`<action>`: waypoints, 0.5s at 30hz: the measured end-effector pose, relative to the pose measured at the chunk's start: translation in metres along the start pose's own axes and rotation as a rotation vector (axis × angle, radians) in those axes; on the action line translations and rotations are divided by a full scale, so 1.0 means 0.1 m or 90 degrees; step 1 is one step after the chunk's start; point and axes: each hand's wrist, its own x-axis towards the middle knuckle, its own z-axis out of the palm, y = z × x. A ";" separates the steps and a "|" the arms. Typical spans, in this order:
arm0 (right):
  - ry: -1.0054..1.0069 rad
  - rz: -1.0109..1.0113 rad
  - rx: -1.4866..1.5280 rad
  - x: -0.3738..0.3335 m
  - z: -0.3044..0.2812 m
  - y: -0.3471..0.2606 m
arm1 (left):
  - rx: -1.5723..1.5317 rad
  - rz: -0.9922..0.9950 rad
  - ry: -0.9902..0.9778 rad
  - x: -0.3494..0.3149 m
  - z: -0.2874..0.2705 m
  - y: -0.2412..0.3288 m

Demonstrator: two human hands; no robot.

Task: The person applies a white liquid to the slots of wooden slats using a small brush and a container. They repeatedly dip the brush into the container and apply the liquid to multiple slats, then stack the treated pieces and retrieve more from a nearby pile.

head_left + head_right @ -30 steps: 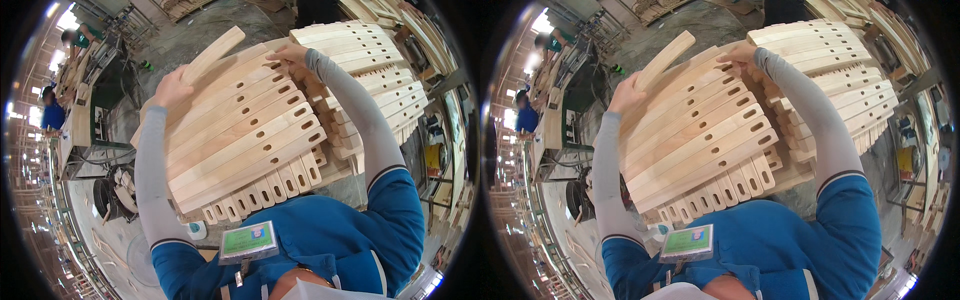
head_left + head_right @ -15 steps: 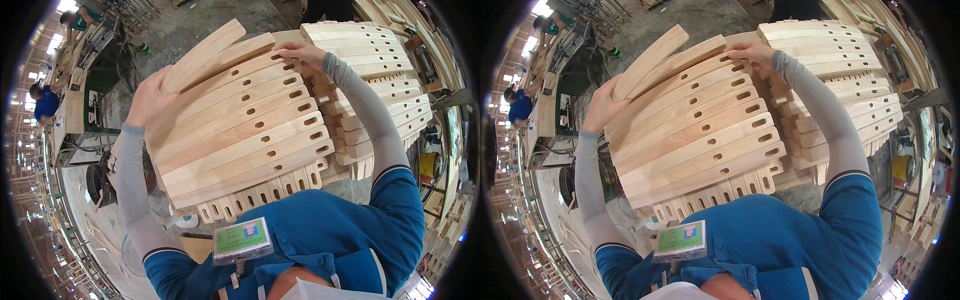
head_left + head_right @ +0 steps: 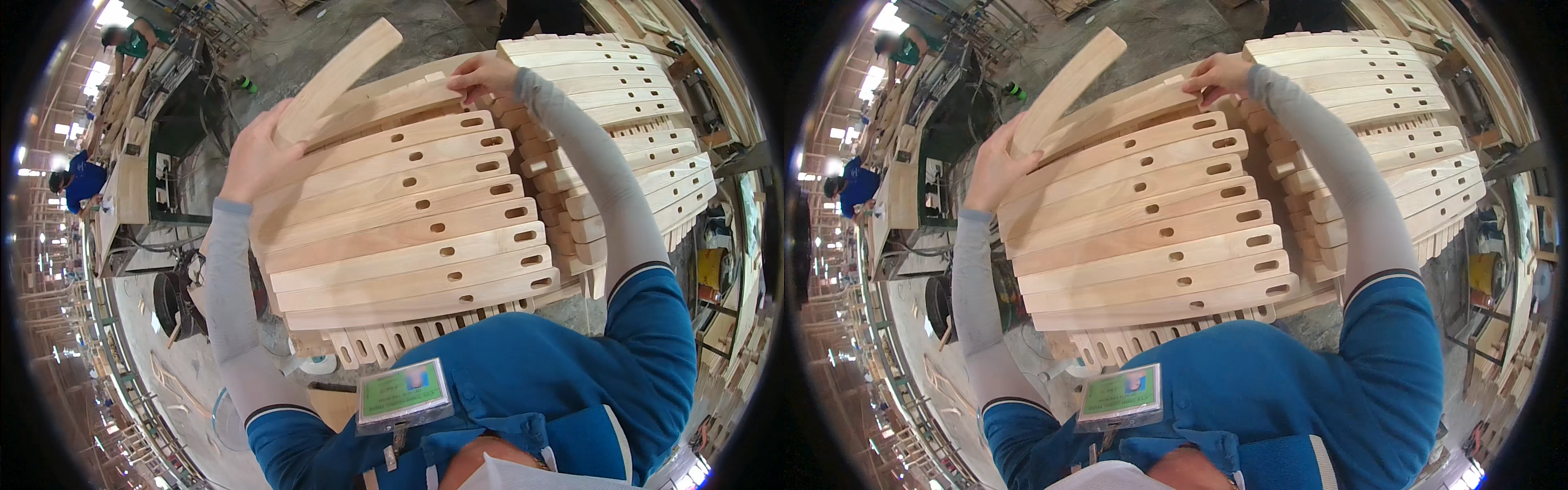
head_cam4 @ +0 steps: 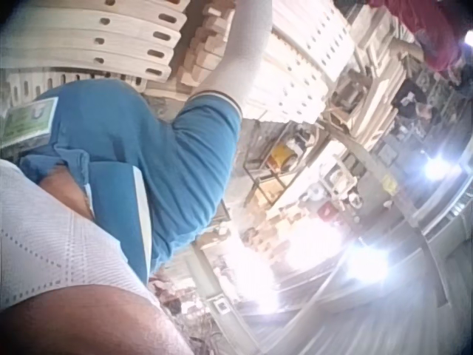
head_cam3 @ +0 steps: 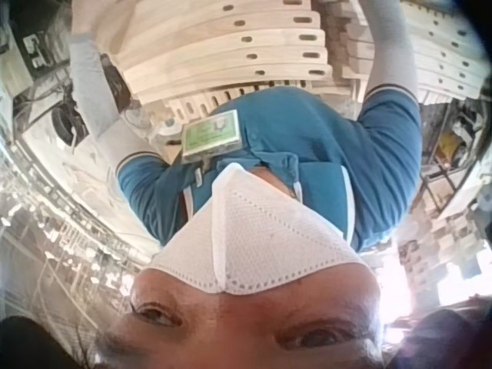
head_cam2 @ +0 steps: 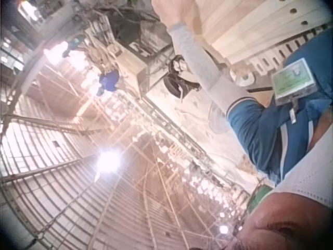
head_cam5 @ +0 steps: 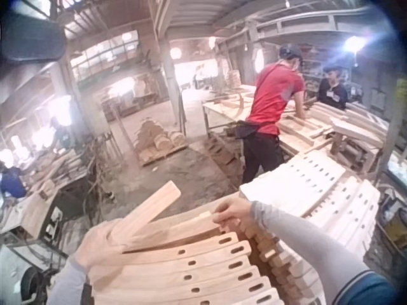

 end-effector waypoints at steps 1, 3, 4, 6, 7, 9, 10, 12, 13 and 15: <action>0.028 -0.074 -0.059 -0.03 -0.05 0.03 | 0.017 -0.011 -0.003 0.02 -0.02 -0.01; 0.073 -0.225 -0.186 -0.09 -0.15 0.07 | 0.050 -0.045 -0.001 0.03 -0.05 -0.10; 0.062 -0.217 -0.062 -0.14 -0.22 0.04 | 0.075 -0.021 0.029 0.06 -0.01 -0.18; 0.031 -0.215 -0.144 -0.17 -0.17 0.06 | 0.128 0.028 0.088 0.15 0.11 -0.33; 0.020 -0.212 -0.183 -0.19 -0.16 0.06 | 0.108 -0.030 0.025 0.20 0.17 -0.35; 0.113 -0.203 -0.183 -0.20 -0.15 0.18 | 0.066 -0.117 -0.093 0.49 0.28 -0.18; 0.150 -0.190 -0.106 -0.17 -0.07 0.20 | -0.027 -0.109 -0.122 0.55 0.34 -0.26; 0.180 -0.135 -0.012 -0.05 0.17 0.13 | -0.038 -0.110 -0.210 0.63 0.37 -0.44; 0.181 -0.097 0.002 -0.01 0.23 0.09 | -0.043 -0.105 -0.254 0.67 0.38 -0.50; 0.162 -0.069 0.026 -0.01 0.20 0.10 | -0.056 -0.081 -0.263 0.73 0.44 -0.52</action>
